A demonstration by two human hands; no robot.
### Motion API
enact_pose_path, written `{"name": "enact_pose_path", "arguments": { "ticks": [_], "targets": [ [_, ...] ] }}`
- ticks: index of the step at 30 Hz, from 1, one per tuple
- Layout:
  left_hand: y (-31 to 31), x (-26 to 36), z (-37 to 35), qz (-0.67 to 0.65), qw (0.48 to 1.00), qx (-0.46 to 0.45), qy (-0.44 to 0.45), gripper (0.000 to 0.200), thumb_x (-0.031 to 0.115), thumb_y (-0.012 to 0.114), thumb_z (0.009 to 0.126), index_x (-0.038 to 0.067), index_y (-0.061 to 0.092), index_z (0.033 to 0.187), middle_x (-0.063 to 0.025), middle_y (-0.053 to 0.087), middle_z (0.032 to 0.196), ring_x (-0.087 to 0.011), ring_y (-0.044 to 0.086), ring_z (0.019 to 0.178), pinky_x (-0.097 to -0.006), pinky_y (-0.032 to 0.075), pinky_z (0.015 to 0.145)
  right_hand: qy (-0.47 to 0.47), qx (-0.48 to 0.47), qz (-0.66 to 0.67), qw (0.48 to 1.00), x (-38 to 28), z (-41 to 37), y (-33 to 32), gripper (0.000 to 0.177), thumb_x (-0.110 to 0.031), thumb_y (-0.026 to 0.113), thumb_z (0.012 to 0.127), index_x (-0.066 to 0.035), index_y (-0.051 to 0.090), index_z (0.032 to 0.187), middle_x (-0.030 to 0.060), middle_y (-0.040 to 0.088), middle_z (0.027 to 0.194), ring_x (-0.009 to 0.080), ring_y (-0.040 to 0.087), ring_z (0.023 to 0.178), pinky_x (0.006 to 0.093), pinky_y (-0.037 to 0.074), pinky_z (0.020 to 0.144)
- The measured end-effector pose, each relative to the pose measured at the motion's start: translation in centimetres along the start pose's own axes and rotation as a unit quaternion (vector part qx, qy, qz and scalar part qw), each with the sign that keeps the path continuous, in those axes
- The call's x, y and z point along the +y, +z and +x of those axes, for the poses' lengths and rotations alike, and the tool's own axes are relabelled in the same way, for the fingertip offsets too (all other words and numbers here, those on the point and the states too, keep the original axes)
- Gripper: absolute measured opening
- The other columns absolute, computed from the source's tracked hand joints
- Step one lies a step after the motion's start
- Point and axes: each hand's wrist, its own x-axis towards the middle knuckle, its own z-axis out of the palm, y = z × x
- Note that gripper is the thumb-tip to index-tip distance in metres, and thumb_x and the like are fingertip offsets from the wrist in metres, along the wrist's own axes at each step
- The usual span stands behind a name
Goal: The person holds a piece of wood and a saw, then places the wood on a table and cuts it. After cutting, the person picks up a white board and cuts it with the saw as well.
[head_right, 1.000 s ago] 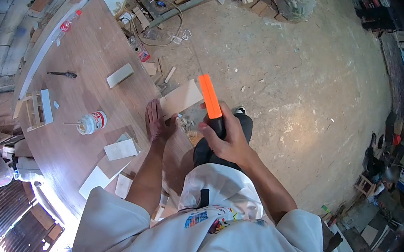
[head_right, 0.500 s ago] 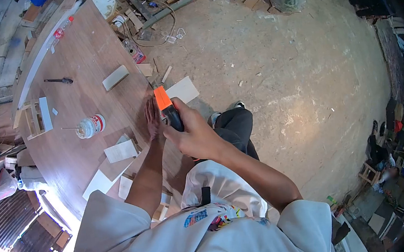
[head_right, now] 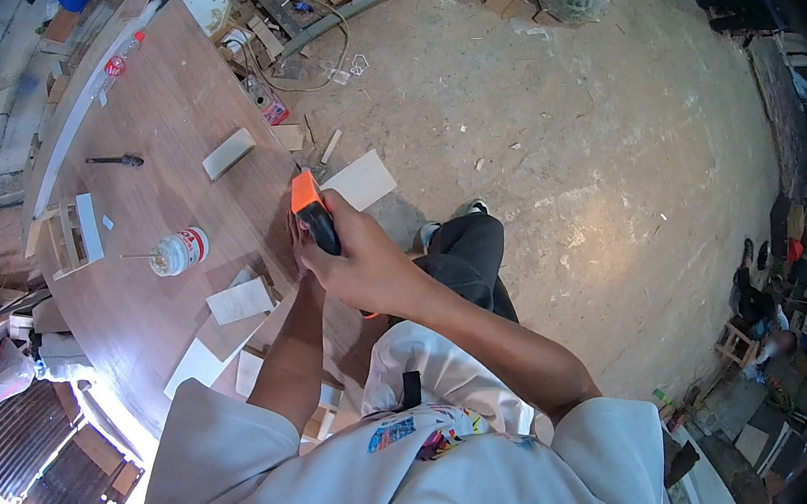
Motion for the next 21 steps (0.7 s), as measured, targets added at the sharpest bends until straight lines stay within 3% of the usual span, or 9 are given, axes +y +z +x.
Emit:
{"name": "enact_pose_path", "arguments": {
  "ticks": [10, 13, 15, 16, 21],
  "targets": [
    [0.4, -0.7, -0.1, 0.039, 0.998, -0.058, -0.006, 0.084, 0.036, 0.065, 0.074, -0.001, 0.03, 0.141, -0.0201, 0.031, 0.146, -0.0365, 0.024, 0.139, -0.0487, 0.016, 0.116, -0.016, -0.019, -0.066, 0.998, -3.5, 2.4, 1.3, 0.02, -0.009, 0.051, 0.087, -0.001, 0.044, 0.104, 0.002, 0.046, 0.064, 0.0099, 0.046, 0.045, 0.0274, 0.038, 0.039],
    [3.2, -3.2, -1.5, 0.033, 0.998, -0.045, 0.011, 0.086, 0.037, 0.065, 0.075, -0.001, 0.028, 0.142, -0.0218, 0.029, 0.146, -0.0374, 0.023, 0.139, -0.0496, 0.015, 0.116, 0.037, -0.035, -0.027, 0.998, -4.4, 4.7, 0.9, 0.019, -0.009, 0.052, 0.086, -0.001, 0.044, 0.101, 0.0032, 0.046, 0.064, 0.0113, 0.047, 0.046, 0.0288, 0.039, 0.04],
    [3.0, -2.7, -1.1, -0.216, 0.97, -0.081, -0.08, 0.088, 0.038, 0.065, 0.075, -0.001, 0.026, 0.143, -0.0224, 0.029, 0.145, -0.0381, 0.023, 0.139, -0.0502, 0.016, 0.116, 0.031, -0.063, -0.037, 0.997, -4.7, 5.6, 0.8, 0.017, -0.009, 0.052, 0.086, -0.001, 0.043, 0.098, 0.0037, 0.047, 0.064, 0.0121, 0.049, 0.047, 0.0298, 0.041, 0.04],
    [0.8, -1.2, -0.6, 0.014, 0.999, -0.043, 0.005, 0.089, 0.039, 0.065, 0.074, -0.001, 0.025, 0.144, -0.0221, 0.029, 0.146, -0.0381, 0.023, 0.138, -0.0504, 0.016, 0.116, 0.03, -0.065, -0.024, 0.997, -4.8, 5.6, 0.8, 0.016, -0.009, 0.052, 0.086, -0.001, 0.043, 0.096, 0.0031, 0.046, 0.063, 0.0121, 0.049, 0.046, 0.0298, 0.041, 0.039],
    [0.8, -1.1, -0.4, 0.008, 0.998, -0.063, -0.015, 0.089, 0.034, 0.067, 0.074, -0.001, 0.025, 0.144, -0.0217, 0.03, 0.146, -0.0375, 0.024, 0.139, -0.05, 0.017, 0.116, 0.02, -0.036, -0.043, 0.998, -1.5, 6.0, 0.6, 0.016, -0.008, 0.052, 0.086, -0.002, 0.043, 0.098, 0.0022, 0.045, 0.061, 0.0118, 0.048, 0.042, 0.0292, 0.041, 0.039]
  ]
}}
